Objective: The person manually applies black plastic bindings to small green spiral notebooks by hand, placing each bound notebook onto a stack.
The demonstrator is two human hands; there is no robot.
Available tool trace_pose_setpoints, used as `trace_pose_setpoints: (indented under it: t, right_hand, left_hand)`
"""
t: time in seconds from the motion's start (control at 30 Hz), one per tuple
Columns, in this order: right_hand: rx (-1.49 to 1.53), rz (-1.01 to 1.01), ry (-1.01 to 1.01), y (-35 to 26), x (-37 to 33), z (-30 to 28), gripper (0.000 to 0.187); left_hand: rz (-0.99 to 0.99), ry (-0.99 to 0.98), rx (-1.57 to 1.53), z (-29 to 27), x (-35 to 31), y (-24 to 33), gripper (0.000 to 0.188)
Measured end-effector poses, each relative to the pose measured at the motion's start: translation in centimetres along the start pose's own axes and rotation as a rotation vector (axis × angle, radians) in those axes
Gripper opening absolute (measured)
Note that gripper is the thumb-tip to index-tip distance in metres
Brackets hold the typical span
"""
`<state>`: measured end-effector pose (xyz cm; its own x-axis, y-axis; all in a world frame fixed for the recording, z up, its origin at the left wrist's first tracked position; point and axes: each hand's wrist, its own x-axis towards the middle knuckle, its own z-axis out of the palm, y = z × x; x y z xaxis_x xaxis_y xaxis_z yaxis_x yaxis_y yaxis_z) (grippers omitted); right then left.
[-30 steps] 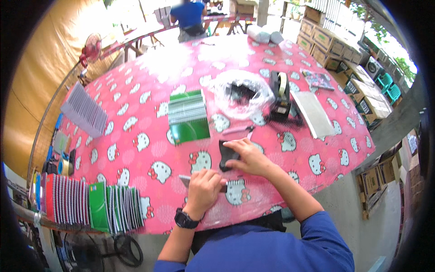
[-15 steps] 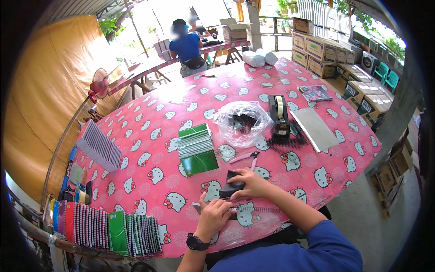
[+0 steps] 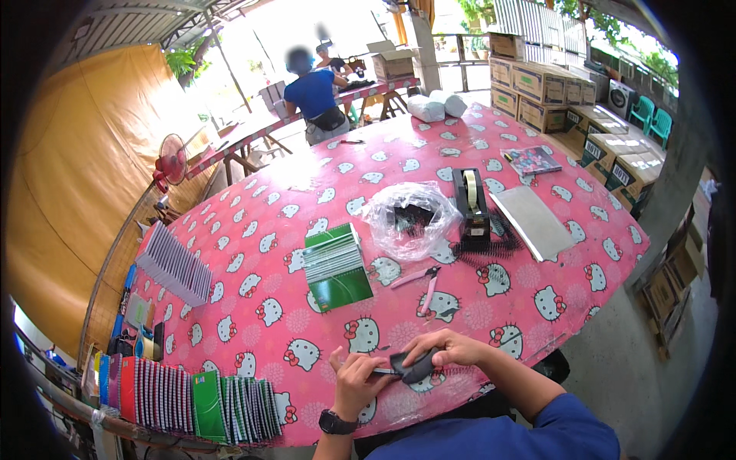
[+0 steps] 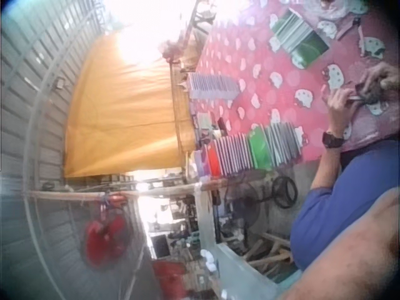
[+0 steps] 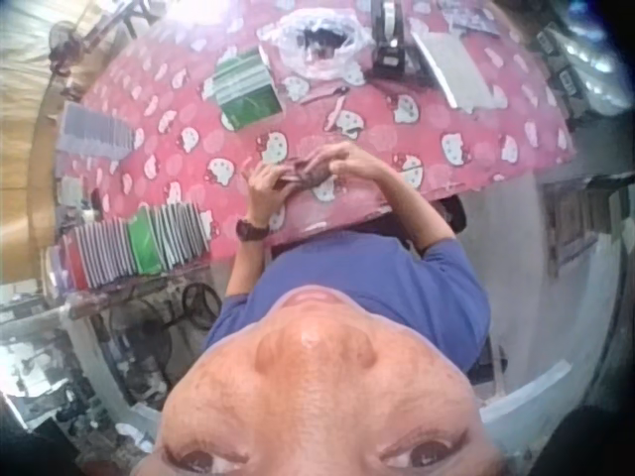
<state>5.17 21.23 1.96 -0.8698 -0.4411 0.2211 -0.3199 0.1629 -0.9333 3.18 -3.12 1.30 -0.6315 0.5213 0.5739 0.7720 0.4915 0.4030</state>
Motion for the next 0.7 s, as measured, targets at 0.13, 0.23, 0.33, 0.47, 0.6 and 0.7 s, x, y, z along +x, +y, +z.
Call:
trace_pose_setpoints:
  t: [0.13, 0.23, 0.33, 0.47, 0.6, 0.7]
  right_hand:
    - [-0.128, 0.054, -0.013, 0.4, 0.3, -0.1, 0.037]
    - [0.242, -0.072, -0.032, 0.3, 1.0, 0.6, 0.04]
    - [-0.473, 0.099, 0.052, 0.4, 2.0, -0.2, 0.041]
    - [0.012, -0.027, -0.108, -0.9, 1.9, 1.0, 0.043]
    - [-0.081, 0.029, -0.115, -0.2, 2.6, 0.0, 0.035]
    - [-0.108, 0.038, -0.163, -1.2, 2.9, 1.1, 0.038]
  left_hand:
    - [-0.083, -0.007, -0.048, 0.0, 0.0, 0.3, 0.062]
    - [-0.04, -0.009, -0.04, 0.1, -1.1, -0.1, 0.075]
    - [-0.069, 0.019, -0.022, 0.3, -0.6, -0.2, 0.081]
    - [-0.091, 0.019, -0.076, 0.5, -1.2, -0.2, 0.087]
    - [-0.089, 0.037, -0.057, 0.7, -1.2, -0.8, 0.095]
    - [-0.124, 0.0, -0.038, 0.5, -1.7, -1.3, 0.105]
